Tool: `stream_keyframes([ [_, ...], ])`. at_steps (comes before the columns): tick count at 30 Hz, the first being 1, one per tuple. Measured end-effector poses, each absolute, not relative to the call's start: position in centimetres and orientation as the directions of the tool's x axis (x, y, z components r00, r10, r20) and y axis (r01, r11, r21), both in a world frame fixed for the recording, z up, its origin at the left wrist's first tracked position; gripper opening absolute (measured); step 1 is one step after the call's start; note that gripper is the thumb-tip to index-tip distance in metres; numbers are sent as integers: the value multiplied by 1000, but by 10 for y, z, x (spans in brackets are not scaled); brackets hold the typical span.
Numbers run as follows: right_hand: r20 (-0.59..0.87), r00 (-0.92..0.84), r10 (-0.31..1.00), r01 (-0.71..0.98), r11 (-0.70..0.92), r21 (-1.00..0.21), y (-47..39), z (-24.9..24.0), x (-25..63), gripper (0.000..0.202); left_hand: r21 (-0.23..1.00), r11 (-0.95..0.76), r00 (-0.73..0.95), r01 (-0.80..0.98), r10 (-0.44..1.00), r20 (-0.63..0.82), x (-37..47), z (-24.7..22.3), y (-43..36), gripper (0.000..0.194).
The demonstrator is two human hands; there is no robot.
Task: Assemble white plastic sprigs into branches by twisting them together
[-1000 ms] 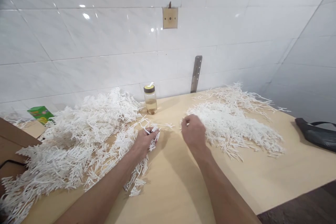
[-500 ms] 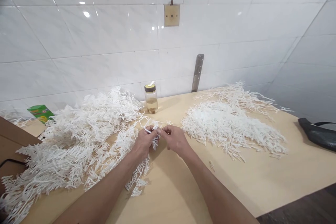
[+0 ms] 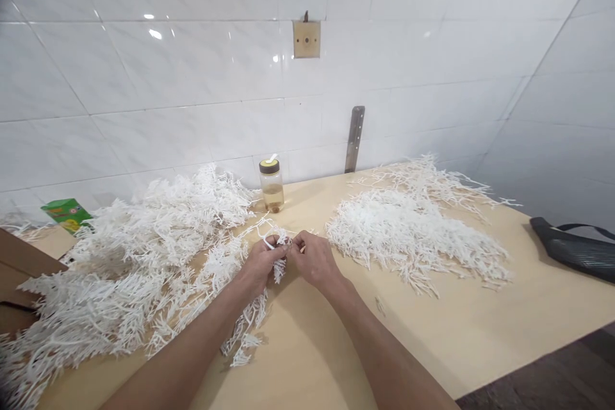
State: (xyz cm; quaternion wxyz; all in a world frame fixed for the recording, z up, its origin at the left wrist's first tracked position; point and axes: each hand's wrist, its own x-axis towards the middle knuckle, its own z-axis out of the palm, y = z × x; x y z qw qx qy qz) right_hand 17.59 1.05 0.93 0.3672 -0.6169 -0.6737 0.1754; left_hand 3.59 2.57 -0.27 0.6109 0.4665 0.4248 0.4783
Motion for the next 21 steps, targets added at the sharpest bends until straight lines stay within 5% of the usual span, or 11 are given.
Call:
stream_keyframes([
  [7,146,-49,988,562,148,-814,7,9,179,17,985,-67,10,161,998,66,33,-9,29,23],
  [15,-45,-21,999,547,-26,-837,9,6,176,11,967,-87,42,239,996,79,36,-8,27,18],
  [21,229,82,970,803,72,-591,10,5,163,13,950,-176,6,260,984,180,39,-14,31,15],
])
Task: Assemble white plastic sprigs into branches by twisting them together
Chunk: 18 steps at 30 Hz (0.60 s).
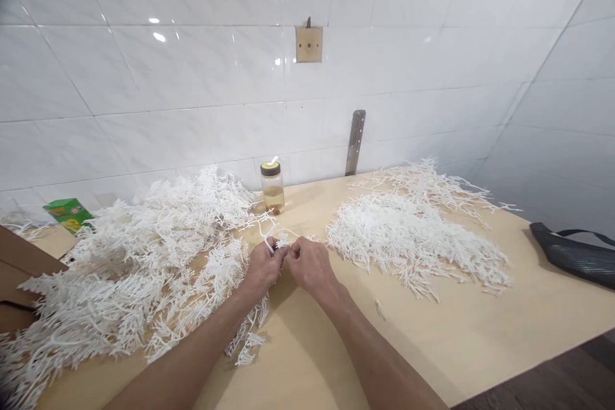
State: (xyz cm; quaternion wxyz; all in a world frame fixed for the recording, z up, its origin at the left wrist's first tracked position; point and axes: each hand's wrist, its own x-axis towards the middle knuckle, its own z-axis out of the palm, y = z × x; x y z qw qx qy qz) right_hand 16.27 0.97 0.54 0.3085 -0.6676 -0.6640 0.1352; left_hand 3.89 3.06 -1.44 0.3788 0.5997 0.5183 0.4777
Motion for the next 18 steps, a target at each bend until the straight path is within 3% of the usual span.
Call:
stream_keyframes([
  [4,294,53,954,843,115,-525,10,5,159,13,961,-166,-12,221,985,173,39,-11,29,18],
  [8,319,192,928,863,-5,-505,15,8,183,13,982,-143,-3,121,989,145,34,-9,31,19],
  [14,453,510,731,762,-141,-632,24,13,249,11,989,-47,81,-137,995,58,26,-11,42,30],
  [18,545,518,659,768,-79,-635,20,18,251,19,989,-80,61,-125,994,88,26,-12,43,30],
])
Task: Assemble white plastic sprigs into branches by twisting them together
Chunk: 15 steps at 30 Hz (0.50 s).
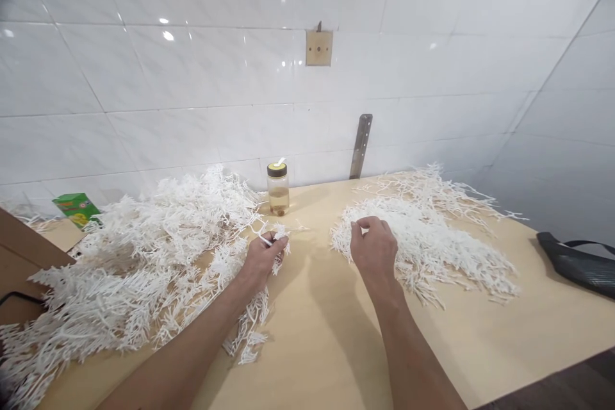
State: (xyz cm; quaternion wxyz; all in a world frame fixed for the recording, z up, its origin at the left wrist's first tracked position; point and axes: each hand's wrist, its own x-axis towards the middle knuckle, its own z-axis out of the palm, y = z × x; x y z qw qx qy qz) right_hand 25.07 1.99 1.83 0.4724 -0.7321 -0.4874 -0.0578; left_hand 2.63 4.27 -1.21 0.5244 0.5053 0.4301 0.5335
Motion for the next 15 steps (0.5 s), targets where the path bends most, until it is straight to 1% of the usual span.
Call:
stream_keyframes([
  [1,536,477,696,764,-28,-644,18,20,243,23,989,-83,56,-122,994,91,26,-12,42,30],
  [2,495,418,762,746,23,-666,15,21,233,28,989,-85,53,-120,994,92,27,-12,42,30],
  [3,418,338,843,710,63,-701,12,21,222,32,989,-85,50,-118,995,92,27,-12,42,29],
  [4,311,231,922,668,82,-740,10,21,210,37,990,-88,45,-113,995,93,27,-12,42,28],
  [5,209,140,968,623,78,-778,8,20,199,39,990,-93,36,-105,995,97,28,-12,41,28],
  [7,79,33,996,558,48,-828,6,18,181,38,991,-103,19,-88,994,105,29,-11,40,28],
  [8,53,16,998,537,36,-843,6,16,175,36,991,-106,14,-83,994,107,30,-10,40,28],
  [11,46,13,999,521,32,-853,9,12,168,28,992,-86,11,-96,996,88,32,-9,38,28],
  [13,58,13,998,537,42,-843,10,10,168,25,991,-62,7,-116,998,64,32,-8,36,28],
  [15,100,23,995,577,69,-814,12,9,169,22,993,-53,1,-104,999,54,33,-8,35,27],
])
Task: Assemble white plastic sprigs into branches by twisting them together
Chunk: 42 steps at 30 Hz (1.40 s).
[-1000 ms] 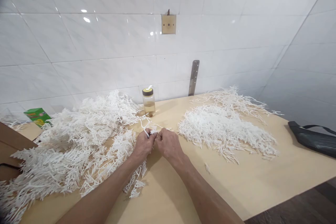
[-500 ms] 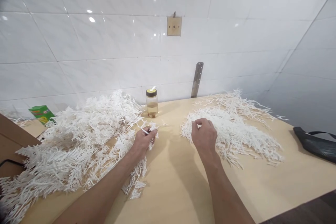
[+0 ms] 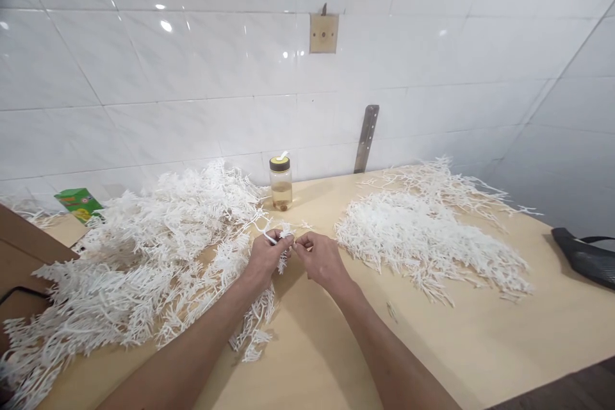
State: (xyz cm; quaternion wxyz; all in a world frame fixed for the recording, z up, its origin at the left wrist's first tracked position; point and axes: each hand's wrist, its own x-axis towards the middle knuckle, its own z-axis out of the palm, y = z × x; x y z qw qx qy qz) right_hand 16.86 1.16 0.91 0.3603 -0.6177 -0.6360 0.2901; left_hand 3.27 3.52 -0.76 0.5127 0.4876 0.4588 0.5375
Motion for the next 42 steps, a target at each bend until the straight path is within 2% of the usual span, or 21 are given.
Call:
stream_keyframes([
  [5,301,29,953,777,168,-607,12,5,164,17,996,-74,-17,59,997,75,33,-9,34,18],
  [7,329,8,944,824,180,-537,11,4,162,17,990,-84,-34,114,996,88,34,-11,33,16],
  [9,325,19,945,836,164,-524,11,3,159,16,984,-98,-53,150,993,107,34,-12,33,15],
  [12,244,77,967,757,102,-645,11,4,154,16,981,-119,-102,155,985,136,36,-13,31,13],
  [15,-12,120,993,493,-71,-867,14,2,151,15,987,-137,-149,87,978,149,38,-11,31,14],
  [17,-159,126,979,319,-191,-928,16,0,153,14,986,-167,-183,23,969,168,38,-8,32,16],
  [18,-187,132,973,271,-217,-938,18,-1,156,14,984,-179,-193,-14,966,173,38,-7,33,18],
  [22,-111,160,981,200,-142,-969,19,-1,171,12,976,-126,-112,-175,988,108,32,-4,39,28],
  [26,-43,84,996,21,-45,-999,16,4,180,16,967,-77,-43,-243,997,68,28,-4,41,35],
  [32,-143,-148,979,-156,-166,-974,12,3,175,29,966,-50,-52,-254,998,38,30,-4,39,35],
  [36,-186,-220,958,-188,-228,-955,13,-1,168,39,962,-11,-37,-272,999,1,32,-3,36,37],
  [42,-166,-161,973,-159,-191,-969,14,-2,163,37,960,6,-38,-279,999,-17,36,0,32,37],
])
